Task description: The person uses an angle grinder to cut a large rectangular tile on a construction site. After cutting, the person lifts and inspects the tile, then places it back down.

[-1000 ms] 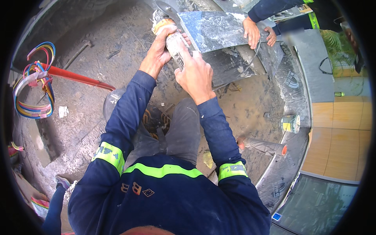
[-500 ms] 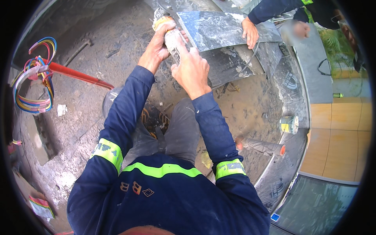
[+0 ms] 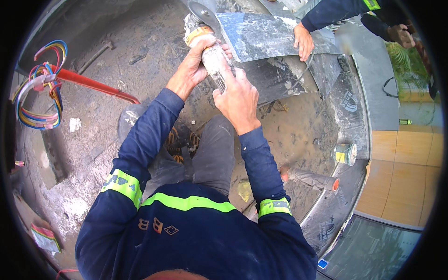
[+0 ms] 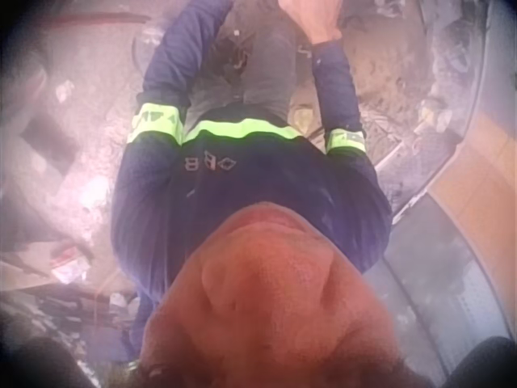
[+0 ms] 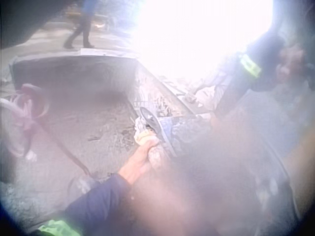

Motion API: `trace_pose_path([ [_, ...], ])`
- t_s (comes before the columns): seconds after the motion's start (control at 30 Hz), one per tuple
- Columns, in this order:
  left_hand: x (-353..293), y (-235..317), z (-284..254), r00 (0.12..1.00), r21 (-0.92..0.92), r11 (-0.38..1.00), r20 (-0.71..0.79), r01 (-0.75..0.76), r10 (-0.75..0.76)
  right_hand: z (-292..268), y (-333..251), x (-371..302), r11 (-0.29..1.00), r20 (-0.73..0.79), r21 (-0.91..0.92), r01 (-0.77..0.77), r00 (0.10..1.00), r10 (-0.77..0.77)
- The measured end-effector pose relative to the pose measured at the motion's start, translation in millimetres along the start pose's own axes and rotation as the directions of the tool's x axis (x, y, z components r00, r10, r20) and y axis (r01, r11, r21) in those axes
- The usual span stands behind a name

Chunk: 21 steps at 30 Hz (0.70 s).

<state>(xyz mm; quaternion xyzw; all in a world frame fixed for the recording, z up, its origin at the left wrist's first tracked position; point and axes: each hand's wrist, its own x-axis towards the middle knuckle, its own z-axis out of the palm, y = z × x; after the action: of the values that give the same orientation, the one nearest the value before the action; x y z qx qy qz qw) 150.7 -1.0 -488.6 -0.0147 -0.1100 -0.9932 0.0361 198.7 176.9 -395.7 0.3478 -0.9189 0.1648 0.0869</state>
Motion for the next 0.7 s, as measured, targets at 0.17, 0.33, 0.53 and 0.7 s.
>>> trace_pose_path([
  [0.17, 13, 6, -3, 1.000, 0.004, 1.000, -0.025, -0.015, 0.015, 2, 0, 14, 1.000, -0.005, -0.003, 0.023, 1.000, -0.023],
  [0.33, 28, 12, -9, 0.999, 0.003, 0.999, -0.014, -0.045, 0.045, -1, -12, 25, 0.996, 0.042, -0.053, -0.068, 0.997, 0.070],
  [0.53, 36, 19, -13, 0.999, 0.030, 0.999, -0.026, -0.023, 0.024, -1, -26, 31, 0.985, 0.063, -0.119, -0.123, 0.989, 0.132],
  [0.7, 38, 27, -9, 0.999, 0.024, 0.999, -0.016, 0.043, -0.042, 1, -30, 35, 0.980, 0.070, -0.137, -0.146, 0.985, 0.157],
])
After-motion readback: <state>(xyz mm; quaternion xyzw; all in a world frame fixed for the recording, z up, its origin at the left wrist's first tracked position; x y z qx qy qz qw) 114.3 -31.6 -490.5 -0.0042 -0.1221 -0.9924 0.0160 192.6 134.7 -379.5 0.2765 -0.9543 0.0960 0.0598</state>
